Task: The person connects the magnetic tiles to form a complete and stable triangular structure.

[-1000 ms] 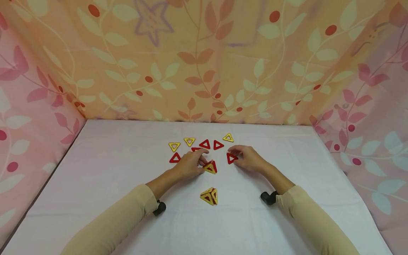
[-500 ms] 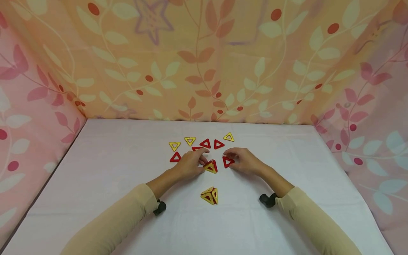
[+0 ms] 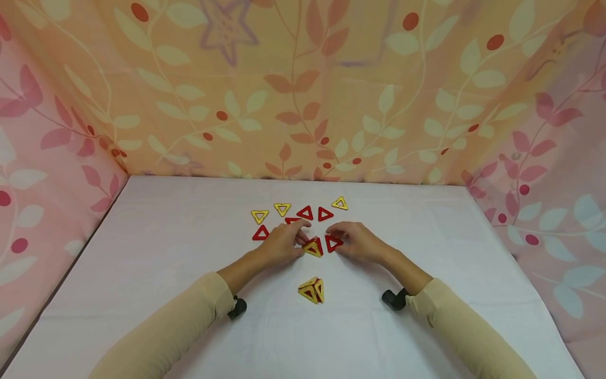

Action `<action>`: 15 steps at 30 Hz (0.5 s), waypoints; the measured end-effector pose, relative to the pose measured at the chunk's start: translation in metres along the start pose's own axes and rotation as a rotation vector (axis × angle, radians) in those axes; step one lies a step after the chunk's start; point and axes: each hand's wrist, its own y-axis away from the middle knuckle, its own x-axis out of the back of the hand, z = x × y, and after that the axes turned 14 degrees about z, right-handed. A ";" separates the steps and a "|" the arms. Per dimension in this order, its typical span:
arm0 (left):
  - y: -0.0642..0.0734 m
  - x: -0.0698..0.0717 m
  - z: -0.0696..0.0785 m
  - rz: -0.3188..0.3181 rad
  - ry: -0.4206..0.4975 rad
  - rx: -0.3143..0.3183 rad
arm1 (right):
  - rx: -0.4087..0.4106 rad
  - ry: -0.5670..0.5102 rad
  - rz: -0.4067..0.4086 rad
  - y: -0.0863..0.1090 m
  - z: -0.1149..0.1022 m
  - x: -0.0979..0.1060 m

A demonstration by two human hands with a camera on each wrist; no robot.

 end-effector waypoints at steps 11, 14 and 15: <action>0.000 -0.001 0.001 0.006 0.000 -0.010 | 0.002 0.001 0.000 0.000 -0.001 -0.003; 0.000 0.000 0.002 0.006 0.005 -0.012 | -0.001 0.004 0.001 -0.001 -0.001 -0.004; 0.001 0.000 0.002 0.007 0.004 -0.013 | -0.001 0.004 0.002 -0.001 -0.001 -0.004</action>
